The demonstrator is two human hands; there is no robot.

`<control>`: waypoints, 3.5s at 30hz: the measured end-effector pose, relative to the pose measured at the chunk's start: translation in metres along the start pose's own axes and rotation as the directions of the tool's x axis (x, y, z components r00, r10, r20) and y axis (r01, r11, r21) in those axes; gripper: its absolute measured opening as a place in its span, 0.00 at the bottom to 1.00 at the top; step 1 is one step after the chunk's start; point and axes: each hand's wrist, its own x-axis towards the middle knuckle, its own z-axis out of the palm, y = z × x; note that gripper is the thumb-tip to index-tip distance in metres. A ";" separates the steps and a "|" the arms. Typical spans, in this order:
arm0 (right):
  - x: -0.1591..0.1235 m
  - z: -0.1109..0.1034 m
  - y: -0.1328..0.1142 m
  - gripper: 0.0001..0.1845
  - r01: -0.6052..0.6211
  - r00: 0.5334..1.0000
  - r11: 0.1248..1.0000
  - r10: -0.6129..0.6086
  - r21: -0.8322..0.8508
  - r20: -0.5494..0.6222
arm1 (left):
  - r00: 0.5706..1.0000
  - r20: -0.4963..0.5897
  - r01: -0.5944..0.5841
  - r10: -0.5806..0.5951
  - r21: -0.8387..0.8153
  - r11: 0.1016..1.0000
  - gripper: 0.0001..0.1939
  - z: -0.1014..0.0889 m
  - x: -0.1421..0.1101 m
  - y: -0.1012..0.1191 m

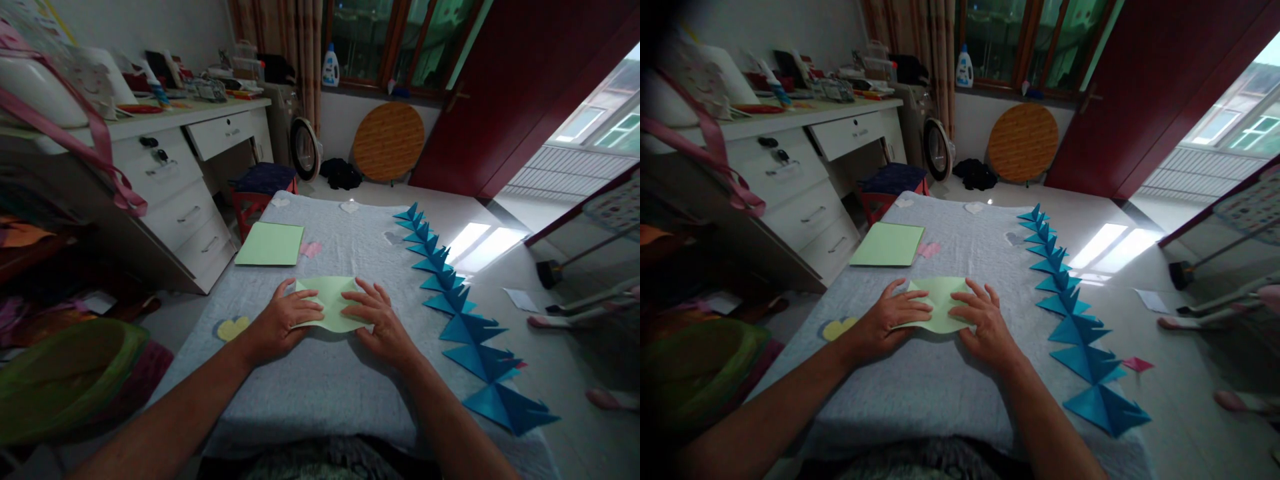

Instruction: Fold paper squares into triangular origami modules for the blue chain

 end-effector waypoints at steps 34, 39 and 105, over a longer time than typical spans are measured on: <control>0.017 0.019 -0.009 0.10 -0.425 0.900 0.895 0.434 0.138 -0.041 | 0.834 -0.037 0.509 -0.551 -0.333 0.794 0.14 -0.008 0.006 -0.001; 0.018 0.027 -0.006 0.13 -0.483 0.862 0.866 0.497 0.130 -0.104 | 0.815 -0.085 0.556 -0.573 -0.166 0.815 0.10 -0.004 0.009 0.002; 0.013 0.018 -0.011 0.07 -0.475 0.876 0.876 0.480 -0.084 0.052 | 0.848 -0.080 0.530 -0.524 0.178 0.829 0.08 0.005 0.010 0.006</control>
